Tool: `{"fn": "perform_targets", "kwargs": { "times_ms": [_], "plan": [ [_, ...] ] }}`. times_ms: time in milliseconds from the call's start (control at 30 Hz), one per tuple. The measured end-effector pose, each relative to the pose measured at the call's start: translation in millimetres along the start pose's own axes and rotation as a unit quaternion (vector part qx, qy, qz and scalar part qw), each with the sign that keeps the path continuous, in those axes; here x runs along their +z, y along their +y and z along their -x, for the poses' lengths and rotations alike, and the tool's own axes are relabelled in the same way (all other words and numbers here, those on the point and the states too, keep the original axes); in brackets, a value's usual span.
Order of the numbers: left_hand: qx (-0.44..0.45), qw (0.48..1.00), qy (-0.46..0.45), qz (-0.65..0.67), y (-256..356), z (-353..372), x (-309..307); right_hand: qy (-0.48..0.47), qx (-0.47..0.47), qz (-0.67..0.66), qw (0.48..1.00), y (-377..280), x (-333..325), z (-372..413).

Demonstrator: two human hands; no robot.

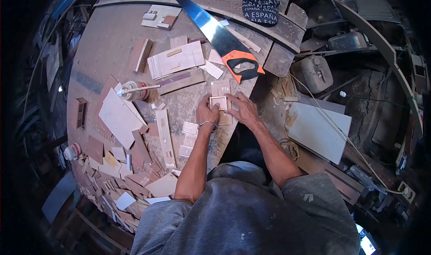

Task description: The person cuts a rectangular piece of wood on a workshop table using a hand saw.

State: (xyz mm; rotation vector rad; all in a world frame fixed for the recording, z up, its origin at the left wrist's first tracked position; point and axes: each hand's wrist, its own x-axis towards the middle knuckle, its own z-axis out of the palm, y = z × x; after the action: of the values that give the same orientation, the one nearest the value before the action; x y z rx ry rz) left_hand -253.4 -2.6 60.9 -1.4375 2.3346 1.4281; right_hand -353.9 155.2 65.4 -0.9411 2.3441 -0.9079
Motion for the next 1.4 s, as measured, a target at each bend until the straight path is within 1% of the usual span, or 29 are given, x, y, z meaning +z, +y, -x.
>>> {"fn": "perform_targets", "kwargs": {
  "times_ms": [33, 133, 167, 233, 300, 333, 367, 467, 567, 667, 767, 867, 967, 1033, 1133, 1167, 1200, 1267, 1367, 1400],
  "plan": [
    [-0.01, 1.0, 0.0, -0.015, 6, 3, -2, 0.0, 0.003, 0.003, 1.0, -1, 0, 1],
    [0.003, 0.996, 0.04, -0.084, 25, 16, -8, 0.007, 0.0, 0.008, 1.0, -2, 1, 1],
    [0.072, 0.991, 0.062, -0.094, 24, 17, -9, 0.006, -0.003, 0.006, 1.0, -1, 1, 0],
    [0.208, 0.966, 0.102, -0.114, 16, 16, -15, 0.003, -0.008, 0.002, 1.0, -2, -1, 0],
    [0.33, 0.93, 0.021, -0.16, 12, 8, -26, -0.009, 0.001, 0.003, 1.0, -3, -3, 1],
    [0.388, 0.904, -0.02, -0.182, 13, 8, -31, -0.015, 0.005, 0.003, 1.0, -3, -3, 1],
    [0.415, 0.887, -0.036, -0.2, 14, 11, -32, -0.014, 0.003, 0.001, 1.0, -4, -2, 2],
    [0.417, 0.882, -0.07, -0.207, 1, -2, -24, -0.006, 0.0, 0.002, 1.0, -3, -3, 0],
    [0.413, 0.874, -0.084, -0.244, 9, 1, -27, -0.005, 0.005, 0.006, 1.0, -4, -2, 1],
    [0.436, 0.858, -0.097, -0.253, 6, -2, -31, 0.002, -0.001, 0.001, 1.0, 0, 2, 1],
    [0.455, 0.834, -0.078, -0.304, -5, -3, -25, 0.004, -0.005, -0.003, 1.0, -3, -1, 1],
    [0.467, 0.826, -0.056, -0.311, -2, 2, -27, -0.005, 0.002, -0.003, 1.0, -6, -5, 1],
    [0.463, 0.817, -0.056, -0.338, -1, 3, -27, -0.015, -0.001, -0.006, 1.0, -8, -6, 1],
    [0.457, 0.823, -0.067, -0.33, -2, 2, -27, -0.026, -0.013, -0.002, 1.0, -6, -9, 1],
    [0.452, 0.824, -0.085, -0.332, 3, -4, -29, 0.051, -0.068, -0.063, 0.994, 9, -22, -14],
    [0.447, 0.824, -0.093, -0.335, 3, -2, -30, 0.114, -0.072, 0.002, 0.991, 15, -32, -27],
    [0.447, 0.823, -0.093, -0.337, 0, -1, -30, 0.13, -0.036, 0.023, 0.991, -10, -57, -41],
    [0.456, 0.818, -0.089, -0.34, 2, -3, -30, 0.153, -0.08, 0.132, 0.976, 2, -45, -74],
    [0.452, 0.826, -0.093, -0.323, 1, -5, -28, 0.056, -0.07, 0.242, 0.966, 5, -35, -96],
    [0.448, 0.831, -0.092, -0.316, -1, -6, -26, 0.052, -0.07, 0.258, 0.962, 12, -28, -103]
  ]
}}
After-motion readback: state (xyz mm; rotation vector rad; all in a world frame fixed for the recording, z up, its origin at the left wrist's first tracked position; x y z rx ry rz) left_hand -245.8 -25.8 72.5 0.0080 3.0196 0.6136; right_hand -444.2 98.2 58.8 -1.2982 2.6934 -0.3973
